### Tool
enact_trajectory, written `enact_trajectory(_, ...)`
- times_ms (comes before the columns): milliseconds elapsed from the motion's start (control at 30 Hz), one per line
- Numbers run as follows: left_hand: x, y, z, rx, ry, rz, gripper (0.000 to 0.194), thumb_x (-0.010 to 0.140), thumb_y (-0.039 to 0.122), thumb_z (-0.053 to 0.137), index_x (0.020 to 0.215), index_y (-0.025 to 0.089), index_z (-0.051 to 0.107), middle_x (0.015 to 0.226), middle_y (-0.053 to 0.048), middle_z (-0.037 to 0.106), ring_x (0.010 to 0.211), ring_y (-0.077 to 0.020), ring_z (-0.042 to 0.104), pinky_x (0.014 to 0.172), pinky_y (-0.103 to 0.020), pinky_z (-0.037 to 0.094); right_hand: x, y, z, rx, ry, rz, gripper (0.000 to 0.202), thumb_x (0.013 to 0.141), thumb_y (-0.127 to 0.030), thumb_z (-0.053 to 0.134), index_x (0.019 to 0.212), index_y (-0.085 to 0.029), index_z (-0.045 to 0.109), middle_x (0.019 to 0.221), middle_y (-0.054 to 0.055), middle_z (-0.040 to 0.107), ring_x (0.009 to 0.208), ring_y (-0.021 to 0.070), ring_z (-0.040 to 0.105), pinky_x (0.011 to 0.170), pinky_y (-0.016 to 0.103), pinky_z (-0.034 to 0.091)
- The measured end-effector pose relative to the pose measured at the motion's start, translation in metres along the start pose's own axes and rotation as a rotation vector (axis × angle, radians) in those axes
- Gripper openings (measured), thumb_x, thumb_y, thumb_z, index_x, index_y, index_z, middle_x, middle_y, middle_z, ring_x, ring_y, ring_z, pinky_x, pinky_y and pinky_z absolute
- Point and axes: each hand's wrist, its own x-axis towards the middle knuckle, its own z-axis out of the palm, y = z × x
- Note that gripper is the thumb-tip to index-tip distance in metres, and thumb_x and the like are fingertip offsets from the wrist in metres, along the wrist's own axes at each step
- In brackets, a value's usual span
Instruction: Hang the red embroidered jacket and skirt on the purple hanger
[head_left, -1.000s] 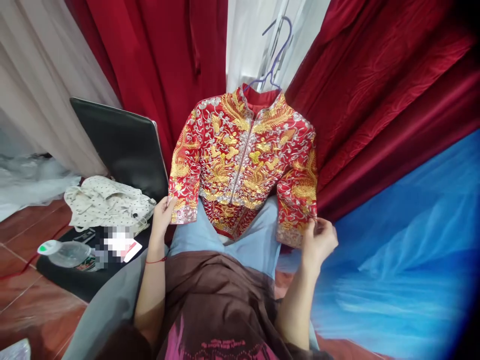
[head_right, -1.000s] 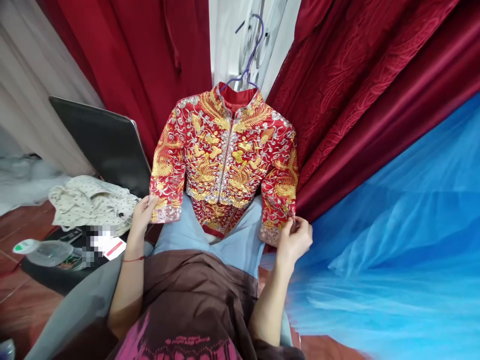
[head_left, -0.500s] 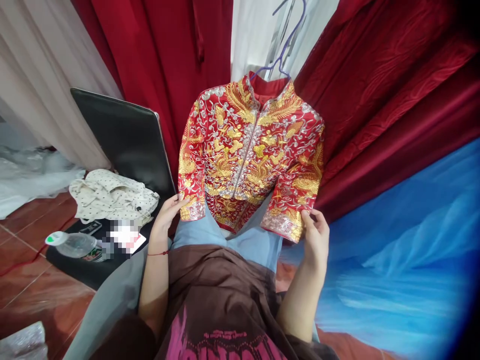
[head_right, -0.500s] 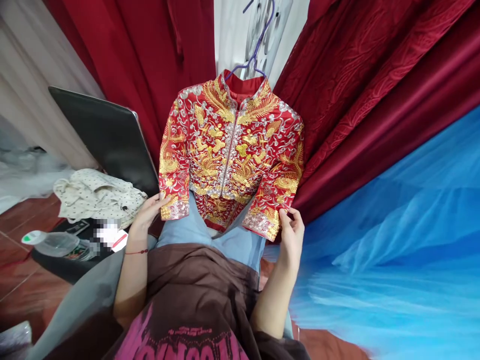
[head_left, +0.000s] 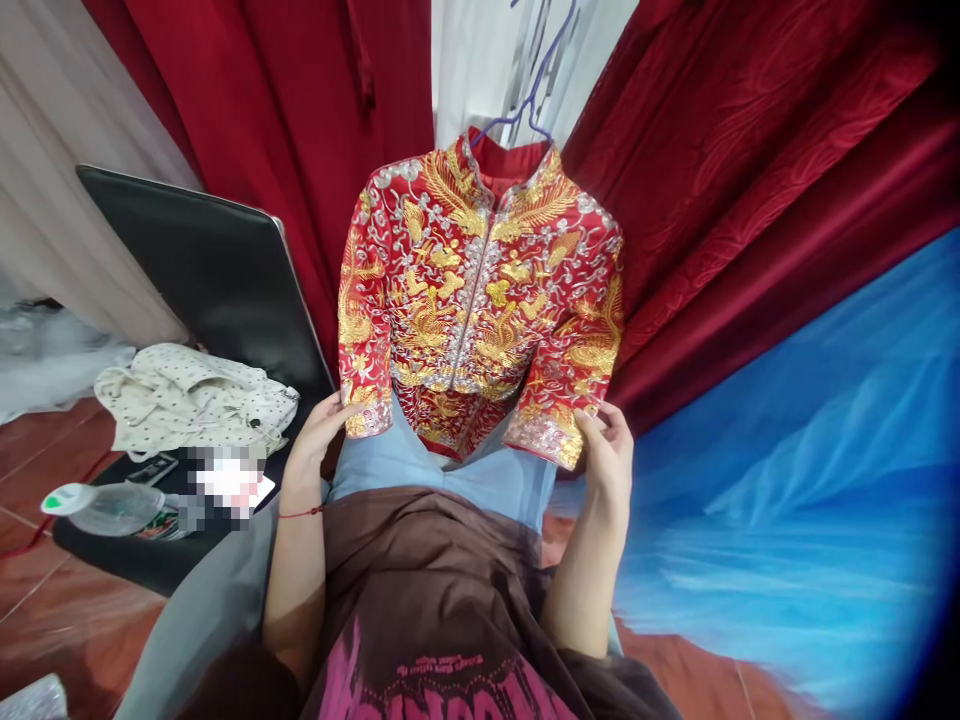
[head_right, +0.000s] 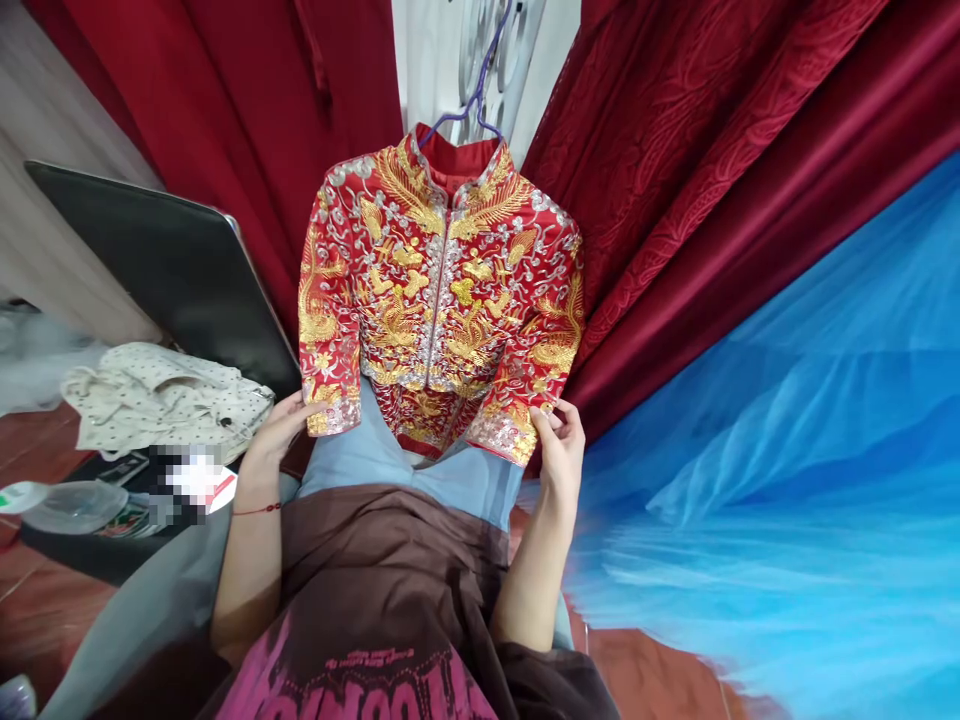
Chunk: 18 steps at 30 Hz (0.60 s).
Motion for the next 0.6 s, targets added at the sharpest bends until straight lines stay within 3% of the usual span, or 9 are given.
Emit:
enact_trajectory(100, 0.007, -0.011, -0.005, 0.084, 0.068, 0.005, 0.066, 0.056, 0.049, 0.089, 0.107, 0.014, 0.069, 0.101, -0.008, 0.078, 0.098, -0.0270, 0.072, 0.088, -0.035, 0.057, 0.003, 0.004, -0.015, -0.250, 0.045, -0.003, 0.051, 0.064, -0.045, 0.078, 0.102, -0.023, 0.054, 0.087, 0.003, 0.073, 0.078, 0.0202, 0.070, 0.077, 0.036, 0.055)
enact_trajectory(233, 0.019, -0.034, -0.015, 0.302, 0.200, -0.057, 0.058, 0.060, 0.057, 0.082, 0.095, 0.014, 0.066, 0.084, -0.006, 0.077, 0.085, -0.0235, 0.074, 0.080, -0.032, 0.058, 0.005, 0.008, -0.023, -1.059, 0.021, 0.071, 0.034, 0.074, -0.040, 0.069, 0.100, -0.021, 0.060, 0.095, 0.010, 0.072, 0.090, 0.0276, 0.069, 0.078, 0.038, 0.052)
enact_trajectory(300, 0.023, -0.043, -0.020, 0.374, 0.204, -0.113, 0.052, 0.063, 0.056, 0.079, 0.091, 0.015, 0.064, 0.074, -0.005, 0.075, 0.077, -0.0217, 0.074, 0.077, -0.032, 0.058, 0.003, 0.009, -0.017, -1.327, 0.025, 0.152, 0.030, 0.083, -0.039, 0.063, 0.106, -0.020, 0.062, 0.104, 0.014, 0.072, 0.098, 0.0302, 0.069, 0.081, 0.039, 0.051)
enact_trajectory(400, 0.023, -0.051, -0.022, 0.430, 0.164, -0.168, 0.045, 0.064, 0.055, 0.077, 0.080, 0.016, 0.062, 0.061, -0.004, 0.070, 0.065, -0.0211, 0.072, 0.073, -0.033, 0.056, -0.002, 0.005, -0.005, -1.484, 0.104, 0.248, 0.041, 0.089, -0.041, 0.059, 0.120, -0.013, 0.058, 0.113, 0.022, 0.070, 0.106, 0.0332, 0.069, 0.082, 0.040, 0.052)
enact_trajectory(467, 0.022, -0.050, -0.017, 0.470, 0.119, -0.187, 0.044, 0.063, 0.056, 0.076, 0.075, 0.016, 0.062, 0.061, -0.005, 0.070, 0.065, -0.0220, 0.072, 0.072, -0.033, 0.055, -0.008, -0.002, -0.003, -1.515, 0.137, 0.237, 0.048, 0.090, -0.041, 0.061, 0.124, -0.008, 0.055, 0.113, 0.026, 0.068, 0.106, 0.0352, 0.069, 0.080, 0.040, 0.053)
enact_trajectory(600, 0.033, -0.028, 0.014, 0.512, -0.039, -0.137, 0.044, 0.067, 0.058, 0.073, 0.079, 0.017, 0.066, 0.074, -0.008, 0.075, 0.079, -0.0239, 0.074, 0.078, -0.033, 0.054, -0.013, -0.025, 0.002, -1.504, 0.112, -0.008, 0.043, 0.092, -0.043, 0.058, 0.118, -0.008, 0.058, 0.109, 0.023, 0.070, 0.100, 0.0346, 0.070, 0.074, 0.038, 0.052)
